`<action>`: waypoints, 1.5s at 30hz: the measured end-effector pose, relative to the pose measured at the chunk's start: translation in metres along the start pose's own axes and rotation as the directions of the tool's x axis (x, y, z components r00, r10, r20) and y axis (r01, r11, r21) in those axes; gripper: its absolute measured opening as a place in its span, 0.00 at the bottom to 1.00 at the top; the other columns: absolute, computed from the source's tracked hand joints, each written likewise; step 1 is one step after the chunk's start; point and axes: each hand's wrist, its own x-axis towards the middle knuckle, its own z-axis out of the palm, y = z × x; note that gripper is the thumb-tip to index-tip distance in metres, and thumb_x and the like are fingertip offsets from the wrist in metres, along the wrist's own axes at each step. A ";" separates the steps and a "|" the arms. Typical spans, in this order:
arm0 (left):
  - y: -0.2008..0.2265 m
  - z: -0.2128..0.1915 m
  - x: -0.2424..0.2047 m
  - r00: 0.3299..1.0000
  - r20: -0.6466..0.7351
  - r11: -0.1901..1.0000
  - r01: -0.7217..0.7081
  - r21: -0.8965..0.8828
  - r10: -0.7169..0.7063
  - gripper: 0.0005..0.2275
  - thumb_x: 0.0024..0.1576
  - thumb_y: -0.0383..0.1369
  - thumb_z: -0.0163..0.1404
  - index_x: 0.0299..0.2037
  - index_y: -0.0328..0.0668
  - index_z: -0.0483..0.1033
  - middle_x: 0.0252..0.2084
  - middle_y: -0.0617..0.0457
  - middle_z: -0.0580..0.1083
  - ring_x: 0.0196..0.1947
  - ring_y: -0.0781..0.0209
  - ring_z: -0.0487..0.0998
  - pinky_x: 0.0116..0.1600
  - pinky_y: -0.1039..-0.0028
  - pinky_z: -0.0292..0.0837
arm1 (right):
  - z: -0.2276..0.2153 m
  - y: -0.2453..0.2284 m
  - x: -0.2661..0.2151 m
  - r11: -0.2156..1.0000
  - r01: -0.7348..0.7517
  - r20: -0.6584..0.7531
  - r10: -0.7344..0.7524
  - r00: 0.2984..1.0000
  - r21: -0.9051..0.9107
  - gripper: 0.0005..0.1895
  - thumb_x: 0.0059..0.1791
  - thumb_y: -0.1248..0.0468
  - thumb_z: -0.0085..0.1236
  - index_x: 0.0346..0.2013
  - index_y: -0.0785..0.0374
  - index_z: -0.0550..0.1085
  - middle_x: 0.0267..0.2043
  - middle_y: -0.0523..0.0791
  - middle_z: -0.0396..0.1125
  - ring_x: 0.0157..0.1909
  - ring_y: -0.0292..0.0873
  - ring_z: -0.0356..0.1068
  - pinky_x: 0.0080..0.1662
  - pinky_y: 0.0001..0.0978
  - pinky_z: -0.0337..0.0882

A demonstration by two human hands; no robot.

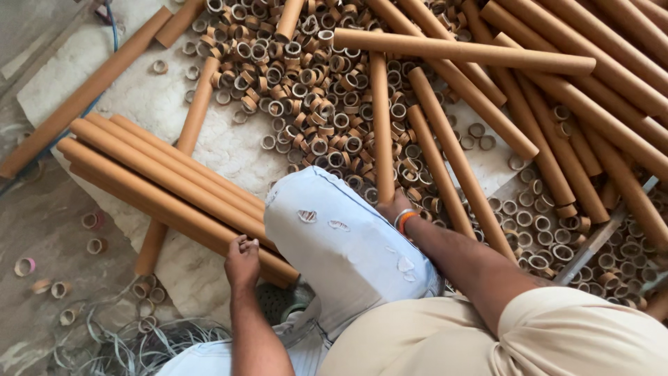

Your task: The person gathers several long wooden sticks, aligns them into a bundle, and ties them together with a gray plastic strap. The person repeats this process to create multiple bundles.

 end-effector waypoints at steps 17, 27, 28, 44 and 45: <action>-0.026 0.013 0.010 1.000 0.010 1.000 -0.007 0.000 0.007 0.18 0.57 0.36 0.58 0.54 0.39 0.75 0.39 0.51 0.80 0.41 0.60 0.83 0.49 0.70 0.76 | -0.081 -0.004 -0.039 0.900 0.087 -0.092 -0.139 0.986 -0.428 0.32 0.42 0.54 0.71 0.52 0.66 0.67 0.52 0.56 0.68 0.50 0.57 0.73 0.54 0.47 0.74; -0.016 0.042 0.015 0.998 0.052 1.000 -0.028 0.004 0.028 0.16 0.57 0.36 0.57 0.52 0.40 0.75 0.41 0.46 0.80 0.42 0.52 0.82 0.48 0.63 0.76 | -0.107 -0.141 -0.042 0.673 0.656 0.062 -0.681 0.730 -0.341 0.27 0.45 0.60 0.64 0.55 0.69 0.71 0.45 0.60 0.71 0.48 0.62 0.72 0.51 0.49 0.70; -0.011 0.044 0.013 0.999 0.028 0.999 -0.028 0.035 0.027 0.15 0.56 0.36 0.58 0.51 0.40 0.76 0.42 0.46 0.80 0.43 0.50 0.81 0.49 0.62 0.75 | -0.098 -0.179 -0.029 0.651 0.653 0.088 -0.679 0.729 -0.386 0.13 0.51 0.62 0.58 0.46 0.67 0.77 0.44 0.57 0.74 0.47 0.58 0.75 0.51 0.47 0.73; -0.004 0.032 0.049 0.819 -0.532 0.697 -0.253 -0.671 -0.216 0.15 0.64 0.42 0.55 0.41 0.34 0.80 0.35 0.46 0.78 0.36 0.58 0.77 0.45 0.68 0.76 | 0.154 -0.357 -0.131 0.595 0.803 0.363 -0.745 0.559 -0.016 0.17 0.49 0.55 0.58 0.41 0.66 0.74 0.37 0.60 0.73 0.41 0.59 0.77 0.43 0.50 0.75; -0.006 0.031 0.056 0.848 -0.473 0.689 -0.195 -0.698 -0.239 0.15 0.63 0.43 0.54 0.43 0.35 0.79 0.36 0.48 0.79 0.36 0.59 0.78 0.44 0.69 0.75 | 0.170 -0.320 -0.138 0.622 0.781 0.295 -0.738 0.607 -0.051 0.24 0.42 0.54 0.65 0.44 0.67 0.71 0.39 0.60 0.72 0.43 0.65 0.72 0.45 0.53 0.73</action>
